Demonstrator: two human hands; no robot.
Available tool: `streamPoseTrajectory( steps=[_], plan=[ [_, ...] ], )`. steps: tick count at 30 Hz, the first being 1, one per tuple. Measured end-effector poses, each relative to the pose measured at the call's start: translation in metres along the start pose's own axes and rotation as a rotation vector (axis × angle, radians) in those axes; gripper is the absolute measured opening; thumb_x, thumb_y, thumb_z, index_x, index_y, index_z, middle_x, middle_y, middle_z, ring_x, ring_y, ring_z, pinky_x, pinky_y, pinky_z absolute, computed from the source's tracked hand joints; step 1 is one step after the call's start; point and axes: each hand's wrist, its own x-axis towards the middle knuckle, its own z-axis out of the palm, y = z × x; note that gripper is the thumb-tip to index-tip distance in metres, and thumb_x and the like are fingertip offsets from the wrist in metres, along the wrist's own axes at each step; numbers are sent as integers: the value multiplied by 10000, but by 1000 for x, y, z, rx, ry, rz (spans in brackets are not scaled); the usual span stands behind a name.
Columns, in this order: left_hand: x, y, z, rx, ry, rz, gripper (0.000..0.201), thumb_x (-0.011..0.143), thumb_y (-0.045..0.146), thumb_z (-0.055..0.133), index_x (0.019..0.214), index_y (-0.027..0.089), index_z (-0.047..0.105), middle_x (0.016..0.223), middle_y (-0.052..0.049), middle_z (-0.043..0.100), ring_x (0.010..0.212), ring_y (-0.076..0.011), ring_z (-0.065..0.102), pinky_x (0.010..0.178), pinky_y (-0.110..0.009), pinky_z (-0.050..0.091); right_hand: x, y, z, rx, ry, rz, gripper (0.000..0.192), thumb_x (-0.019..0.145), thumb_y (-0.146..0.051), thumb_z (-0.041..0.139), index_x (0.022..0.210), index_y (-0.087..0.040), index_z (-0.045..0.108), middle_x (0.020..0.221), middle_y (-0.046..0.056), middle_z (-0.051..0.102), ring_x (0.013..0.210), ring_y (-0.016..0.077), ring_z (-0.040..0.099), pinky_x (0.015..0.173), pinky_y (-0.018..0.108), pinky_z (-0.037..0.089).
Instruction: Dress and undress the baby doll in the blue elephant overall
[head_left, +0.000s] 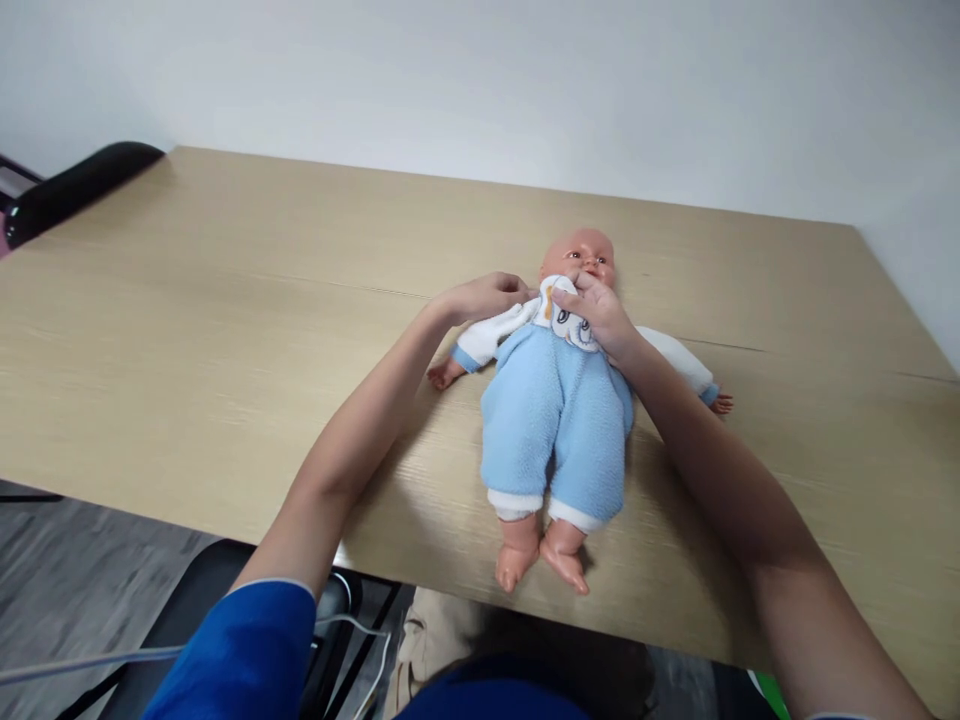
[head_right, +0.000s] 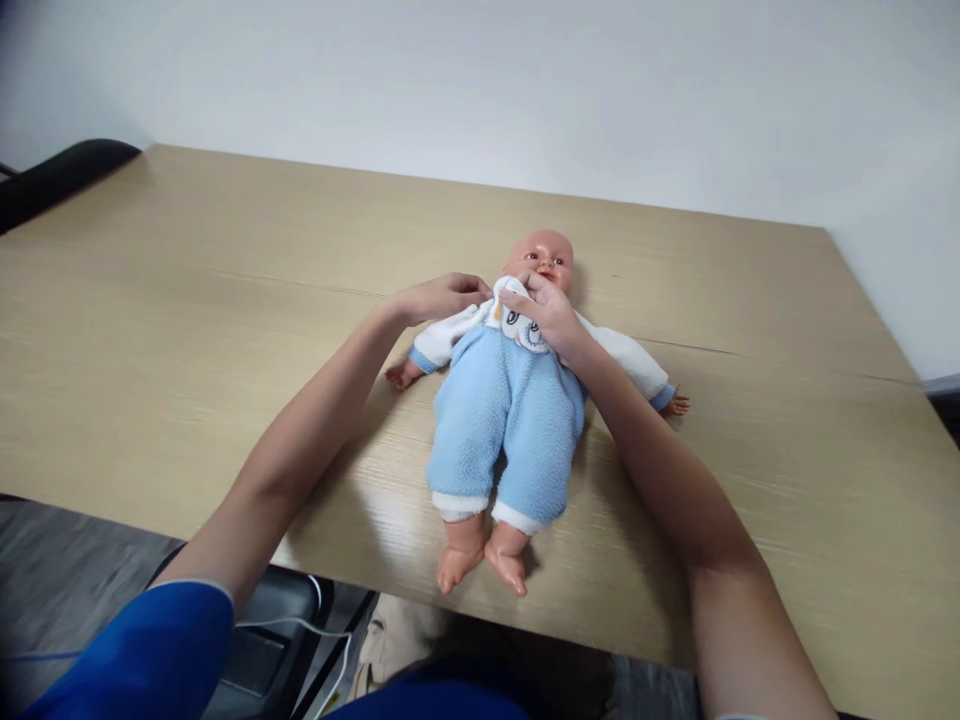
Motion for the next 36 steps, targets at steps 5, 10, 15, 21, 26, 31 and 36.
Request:
streamPoseTrajectory(
  steps=[5,10,15,21,26,31,36],
  plan=[
    [-11,8,-9,49,-164,93,407,905,510,898,1132,174,928,1125,-124,891,1046,-343,815,925,-404,628,1,-6,4,-37,-14,-25,770,775,-946,997,973,-324,588,919,11,742,872,257,721,786,399,611],
    [-20,18,-19,294,-308,31,740,922,675,833,1521,242,799,1574,-95,832,1452,-351,761,1190,-384,619,-20,-48,-11,-586,-70,-39,605,987,-859,836,937,-292,630,910,62,795,909,296,737,780,387,566],
    [-18,16,-22,474,-346,81,772,996,637,671,1633,201,686,1749,-146,723,1592,-353,684,1364,-431,536,-52,-81,-50,-1123,-141,119,468,1127,-714,690,980,-277,770,1040,123,879,946,360,774,830,438,549],
    [-28,21,-2,674,-157,194,543,1022,284,564,1539,232,724,1617,-133,808,1462,-329,759,1288,-487,608,-103,-37,-90,-1186,29,-171,505,1146,-700,607,1292,-252,788,1307,196,866,1241,457,792,1121,602,601],
    [-46,44,57,822,226,445,401,1085,215,538,1433,187,736,1658,-206,728,1557,-388,664,1386,-603,520,-175,19,-136,-1169,187,-251,707,1097,-763,636,1572,-241,687,1558,255,772,1447,511,723,1238,707,574],
    [-36,64,118,829,125,560,374,1165,347,614,1474,177,738,1604,-213,759,1559,-409,646,1379,-621,501,-214,42,-160,-1066,318,-157,685,1057,-768,695,1458,-214,735,1414,276,802,1315,515,753,1181,757,602],
    [-6,64,136,899,83,470,344,1183,358,596,1375,158,800,1442,-241,825,1429,-459,680,1267,-660,523,-207,42,-152,-816,494,-114,642,887,-736,933,1284,-260,766,1268,186,848,1200,440,807,1128,679,673]
  ],
)
